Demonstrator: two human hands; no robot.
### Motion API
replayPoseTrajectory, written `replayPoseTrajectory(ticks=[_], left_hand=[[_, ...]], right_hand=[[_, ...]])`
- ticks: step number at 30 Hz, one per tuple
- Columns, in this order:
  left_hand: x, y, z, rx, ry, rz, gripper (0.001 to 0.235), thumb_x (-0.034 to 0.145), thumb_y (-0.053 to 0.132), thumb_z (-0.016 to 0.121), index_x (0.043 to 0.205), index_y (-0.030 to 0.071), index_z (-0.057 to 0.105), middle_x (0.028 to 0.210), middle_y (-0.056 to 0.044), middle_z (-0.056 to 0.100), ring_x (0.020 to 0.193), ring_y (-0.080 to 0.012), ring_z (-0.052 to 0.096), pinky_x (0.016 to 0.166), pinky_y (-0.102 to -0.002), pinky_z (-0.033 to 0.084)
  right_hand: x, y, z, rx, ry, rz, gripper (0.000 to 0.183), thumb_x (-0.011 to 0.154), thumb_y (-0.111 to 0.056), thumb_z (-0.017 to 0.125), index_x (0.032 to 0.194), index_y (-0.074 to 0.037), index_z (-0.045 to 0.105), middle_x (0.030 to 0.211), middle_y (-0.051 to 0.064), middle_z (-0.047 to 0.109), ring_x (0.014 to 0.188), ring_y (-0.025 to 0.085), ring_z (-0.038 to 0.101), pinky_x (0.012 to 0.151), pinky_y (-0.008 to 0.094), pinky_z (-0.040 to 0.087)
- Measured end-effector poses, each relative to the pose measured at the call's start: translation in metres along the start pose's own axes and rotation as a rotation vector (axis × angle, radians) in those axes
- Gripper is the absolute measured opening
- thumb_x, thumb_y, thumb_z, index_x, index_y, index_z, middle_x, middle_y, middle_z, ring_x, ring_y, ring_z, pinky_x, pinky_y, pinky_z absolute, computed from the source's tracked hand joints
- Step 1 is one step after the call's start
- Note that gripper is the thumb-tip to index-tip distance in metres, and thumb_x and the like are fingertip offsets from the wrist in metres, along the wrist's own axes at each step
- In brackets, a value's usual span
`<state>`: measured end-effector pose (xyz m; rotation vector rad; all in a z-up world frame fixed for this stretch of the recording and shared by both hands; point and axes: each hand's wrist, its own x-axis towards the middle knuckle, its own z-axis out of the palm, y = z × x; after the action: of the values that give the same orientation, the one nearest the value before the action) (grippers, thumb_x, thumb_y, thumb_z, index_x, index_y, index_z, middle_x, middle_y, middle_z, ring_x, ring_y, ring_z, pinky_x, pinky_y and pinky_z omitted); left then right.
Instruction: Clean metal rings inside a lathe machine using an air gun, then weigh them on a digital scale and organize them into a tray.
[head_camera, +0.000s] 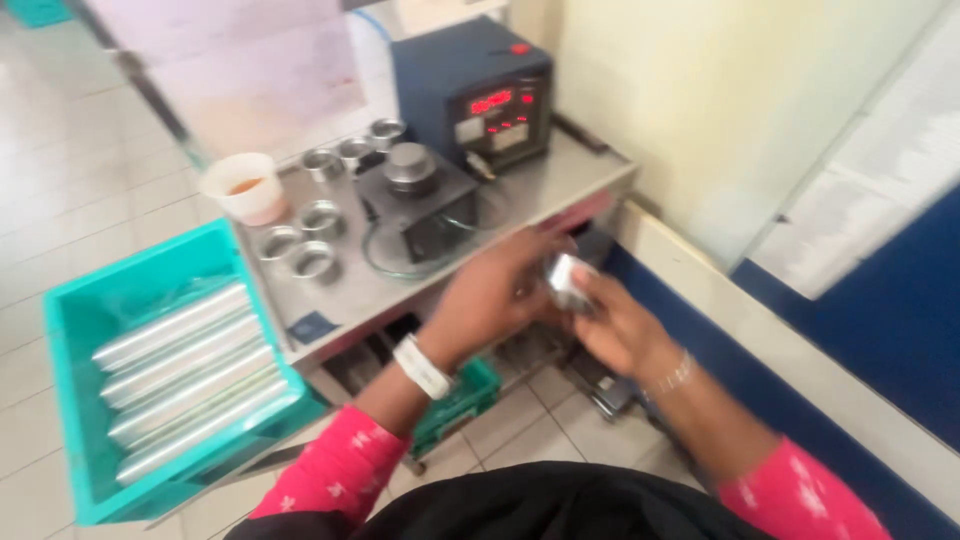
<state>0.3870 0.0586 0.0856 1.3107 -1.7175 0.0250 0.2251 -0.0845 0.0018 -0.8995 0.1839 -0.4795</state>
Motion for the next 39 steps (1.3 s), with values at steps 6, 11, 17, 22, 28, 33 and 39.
replayPoseTrajectory(ticks=[6, 11, 17, 22, 28, 33, 39], left_hand=[[0.009, -0.211, -0.052, 0.459, 0.571, -0.186, 0.076, 0.067, 0.024, 0.092, 0.132, 0.003, 0.057, 0.134, -0.022, 0.057, 0.126, -0.0410, 0.052, 0.107, -0.054, 0.036], [0.014, -0.277, -0.025, 0.392, 0.622, -0.561, 0.068, 0.069, 0.031, 0.089, 0.125, 0.005, 0.061, 0.125, -0.019, 0.064, 0.119, -0.0402, 0.058, 0.103, -0.050, 0.043], [0.021, -0.261, -0.026, 0.393, 0.749, -0.473, 0.044, 0.079, 0.029, 0.081, 0.115, 0.006, 0.069, 0.116, -0.019, 0.070, 0.111, -0.0424, 0.062, 0.098, -0.051, 0.046], [0.025, -0.237, -0.033, 0.303, 0.737, -0.529, 0.043, 0.074, 0.029, 0.085, 0.110, 0.007, 0.073, 0.109, -0.019, 0.073, 0.107, -0.0429, 0.065, 0.093, -0.051, 0.050], [0.026, -0.245, -0.033, 0.343, 0.692, -0.565, 0.057, 0.063, 0.029, 0.091, 0.111, 0.005, 0.072, 0.107, -0.021, 0.074, 0.107, -0.0411, 0.067, 0.094, -0.051, 0.050], [0.022, -0.257, -0.029, 0.390, 0.714, -0.463, 0.084, 0.057, 0.030, 0.094, 0.128, 0.001, 0.061, 0.115, -0.021, 0.071, 0.109, -0.0406, 0.066, 0.096, -0.051, 0.049], [0.024, -0.245, -0.031, 0.392, 0.660, -0.541, 0.082, 0.061, 0.035, 0.096, 0.128, 0.002, 0.062, 0.118, -0.019, 0.071, 0.112, -0.0397, 0.064, 0.097, -0.052, 0.046]], right_hand=[[0.209, -0.003, 0.083, -0.701, 0.100, -0.506, 0.062, 0.078, -0.032, 0.089, 0.124, -0.003, 0.059, 0.111, 0.009, 0.070, 0.098, 0.019, 0.069, 0.084, 0.035, 0.059], [0.279, 0.036, 0.095, -1.031, 0.238, -0.541, 0.072, 0.067, -0.045, 0.095, 0.117, -0.006, 0.061, 0.106, 0.010, 0.075, 0.096, 0.021, 0.074, 0.083, 0.036, 0.060], [0.314, 0.049, 0.087, -1.161, 0.252, -0.642, 0.074, 0.063, -0.046, 0.096, 0.114, -0.007, 0.061, 0.106, 0.014, 0.076, 0.097, 0.026, 0.075, 0.085, 0.038, 0.059], [0.313, 0.042, 0.084, -1.170, 0.197, -0.588, 0.070, 0.063, -0.045, 0.095, 0.113, -0.008, 0.063, 0.105, 0.013, 0.076, 0.097, 0.026, 0.076, 0.086, 0.038, 0.059], [0.325, 0.031, 0.062, -1.093, -0.060, -0.551, 0.066, 0.067, -0.038, 0.095, 0.118, -0.008, 0.064, 0.109, 0.009, 0.075, 0.103, 0.018, 0.073, 0.090, 0.033, 0.057], [0.323, 0.025, 0.062, -0.908, -0.284, -0.375, 0.064, 0.070, -0.028, 0.093, 0.122, -0.009, 0.062, 0.116, 0.003, 0.069, 0.109, 0.012, 0.064, 0.095, 0.029, 0.053], [0.376, 0.068, -0.009, -0.625, -0.175, -0.396, 0.040, 0.095, -0.030, 0.084, 0.112, 0.000, 0.062, 0.107, 0.006, 0.065, 0.101, 0.014, 0.060, 0.095, 0.029, 0.051]])
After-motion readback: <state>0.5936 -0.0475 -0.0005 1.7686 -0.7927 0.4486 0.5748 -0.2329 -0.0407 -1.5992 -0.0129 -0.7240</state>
